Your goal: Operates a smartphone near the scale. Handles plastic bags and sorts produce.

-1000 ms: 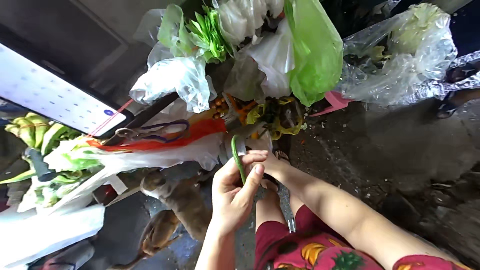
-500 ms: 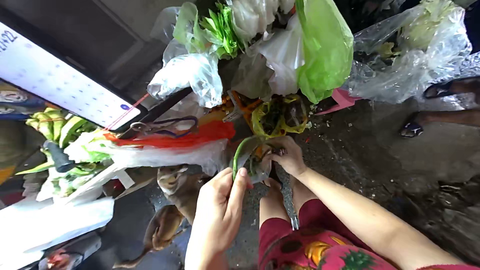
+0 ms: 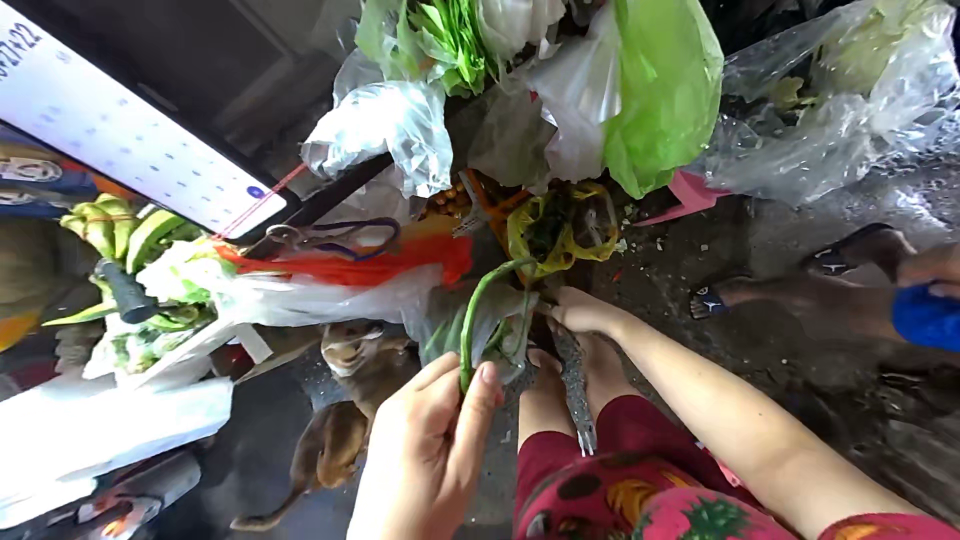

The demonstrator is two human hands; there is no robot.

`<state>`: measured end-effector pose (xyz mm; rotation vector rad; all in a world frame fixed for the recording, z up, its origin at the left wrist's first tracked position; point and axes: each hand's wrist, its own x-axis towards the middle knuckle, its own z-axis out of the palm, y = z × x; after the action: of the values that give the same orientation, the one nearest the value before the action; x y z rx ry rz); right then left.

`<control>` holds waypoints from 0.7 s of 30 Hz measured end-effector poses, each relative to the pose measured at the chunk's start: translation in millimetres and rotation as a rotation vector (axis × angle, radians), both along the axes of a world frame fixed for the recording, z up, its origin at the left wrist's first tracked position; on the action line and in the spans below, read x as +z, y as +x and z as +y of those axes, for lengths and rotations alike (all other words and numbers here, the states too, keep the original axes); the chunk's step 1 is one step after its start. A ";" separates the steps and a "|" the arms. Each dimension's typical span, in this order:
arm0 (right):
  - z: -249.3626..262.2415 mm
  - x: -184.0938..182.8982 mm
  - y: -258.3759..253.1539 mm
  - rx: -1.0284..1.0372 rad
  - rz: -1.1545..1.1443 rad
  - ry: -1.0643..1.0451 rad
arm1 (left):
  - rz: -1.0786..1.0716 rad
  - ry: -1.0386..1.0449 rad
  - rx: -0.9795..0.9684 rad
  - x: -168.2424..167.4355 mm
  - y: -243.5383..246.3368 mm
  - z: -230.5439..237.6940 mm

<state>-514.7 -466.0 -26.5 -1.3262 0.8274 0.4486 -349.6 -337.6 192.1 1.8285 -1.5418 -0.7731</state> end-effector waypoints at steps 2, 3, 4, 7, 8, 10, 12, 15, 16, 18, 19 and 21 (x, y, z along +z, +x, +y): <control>1.6 23.9 1.2 -0.084 0.009 0.063 | -0.069 0.012 -0.014 0.3 -3.5 0.0; 4.2 39.6 1.6 -0.179 -0.007 0.111 | -0.118 0.026 -0.026 -1.0 -6.4 0.7; 6.4 55.1 2.2 -0.283 -0.033 0.180 | -0.176 0.045 -0.038 -3.1 -10.7 1.5; 11.0 80.4 4.4 -0.542 -0.150 0.393 | -0.321 0.104 -0.094 -9.9 -29.0 2.8; 13.0 79.8 5.7 -0.600 -0.215 0.432 | -0.353 0.127 -0.105 -10.9 -34.5 2.4; 17.4 71.3 6.8 -0.606 -0.346 0.374 | -0.388 0.170 -0.102 -10.1 -42.8 1.9; 21.0 60.4 7.9 -0.484 -0.483 0.184 | -0.421 0.200 -0.106 -8.5 -48.2 0.7; 28.2 55.7 17.0 -0.390 -0.467 -0.085 | -0.454 0.203 -0.141 -9.2 -57.3 0.0; 33.3 51.8 22.9 -0.397 -0.453 -0.161 | -0.460 0.203 -0.154 -9.7 -60.3 -0.7; 40.1 42.2 28.8 -0.371 -0.495 -0.259 | -0.465 0.201 -0.149 -11.6 -65.1 -3.8; 41.1 41.1 29.7 -0.329 -0.528 -0.273 | -0.455 0.200 -0.119 -12.7 -66.1 -6.2; 34.5 66.7 25.6 -0.165 -0.491 -0.225 | -0.374 0.210 -0.035 -13.5 -63.4 -9.8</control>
<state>-489.1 -431.5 40.2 -1.4789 0.5762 -0.1071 -413.0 -347.4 178.6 2.2034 -1.7822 -0.6546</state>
